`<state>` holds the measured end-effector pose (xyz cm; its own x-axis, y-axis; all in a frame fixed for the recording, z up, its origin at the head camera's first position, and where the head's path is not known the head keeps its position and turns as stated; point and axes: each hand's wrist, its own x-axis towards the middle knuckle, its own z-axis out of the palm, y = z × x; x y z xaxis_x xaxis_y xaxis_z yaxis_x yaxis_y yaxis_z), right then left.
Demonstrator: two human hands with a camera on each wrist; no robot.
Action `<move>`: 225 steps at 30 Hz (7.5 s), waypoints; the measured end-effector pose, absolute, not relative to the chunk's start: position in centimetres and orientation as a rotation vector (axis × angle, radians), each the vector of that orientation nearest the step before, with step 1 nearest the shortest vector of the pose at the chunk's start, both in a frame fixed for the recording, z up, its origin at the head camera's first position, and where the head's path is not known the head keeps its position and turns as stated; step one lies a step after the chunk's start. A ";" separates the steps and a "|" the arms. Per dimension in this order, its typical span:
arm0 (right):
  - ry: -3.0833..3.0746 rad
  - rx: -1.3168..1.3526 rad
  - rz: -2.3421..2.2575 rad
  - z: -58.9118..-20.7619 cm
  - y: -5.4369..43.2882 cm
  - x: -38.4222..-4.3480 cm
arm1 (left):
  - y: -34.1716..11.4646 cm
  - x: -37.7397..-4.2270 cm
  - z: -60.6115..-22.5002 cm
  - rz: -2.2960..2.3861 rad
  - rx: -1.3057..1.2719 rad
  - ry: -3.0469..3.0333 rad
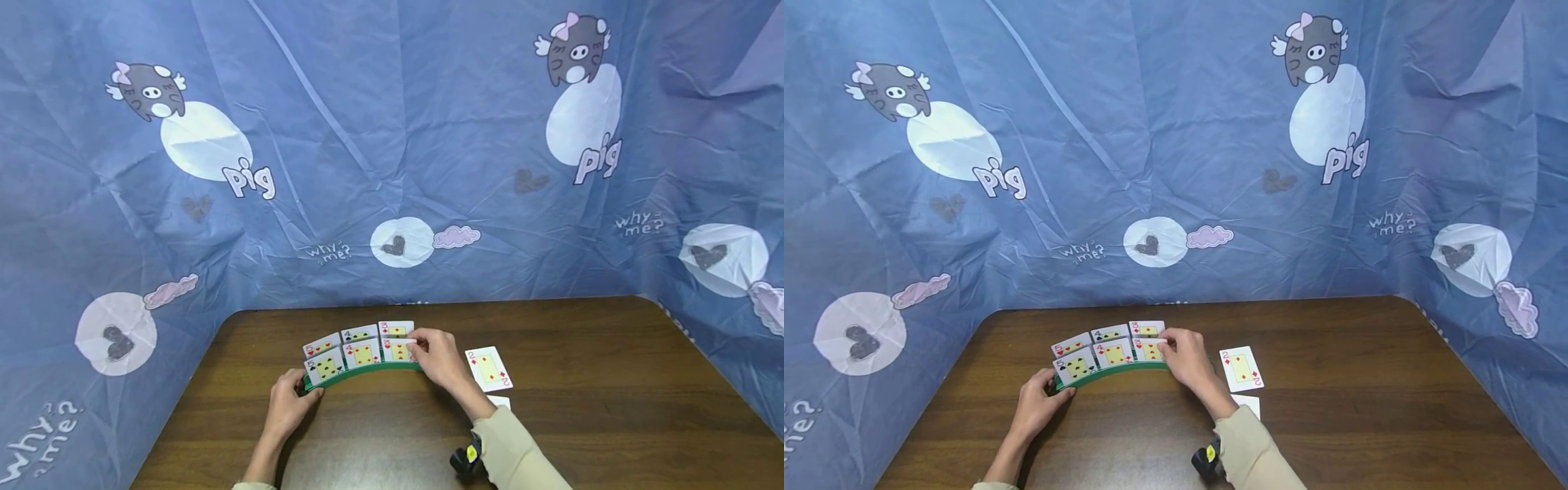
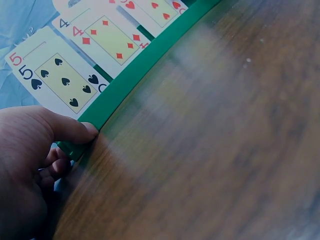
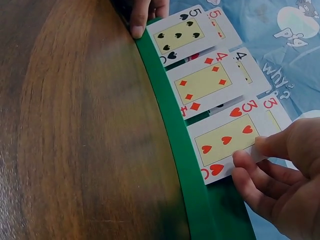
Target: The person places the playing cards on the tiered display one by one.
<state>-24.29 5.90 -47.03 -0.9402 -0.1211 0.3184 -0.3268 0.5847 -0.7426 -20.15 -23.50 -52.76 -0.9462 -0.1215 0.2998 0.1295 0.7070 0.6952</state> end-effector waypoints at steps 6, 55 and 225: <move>-2.587 0.381 1.257 -47.1 6.0 -24.4 | -23.5 -20.3 -52.7 -1.096 0.024 -2.606; -2.782 0.284 1.053 -44.9 18.5 -22.3 | -23.6 -20.3 -52.9 -1.090 0.016 -2.623; -2.701 0.332 0.646 -47.6 21.2 -21.3 | -23.7 -20.5 -52.7 -1.131 0.060 -2.654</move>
<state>-21.30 21.18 -47.61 -0.9137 -0.1444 0.3798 -0.3006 0.8692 -0.3926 -20.47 -23.68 -52.71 -0.9665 -0.1372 0.2171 0.0616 0.6969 0.7146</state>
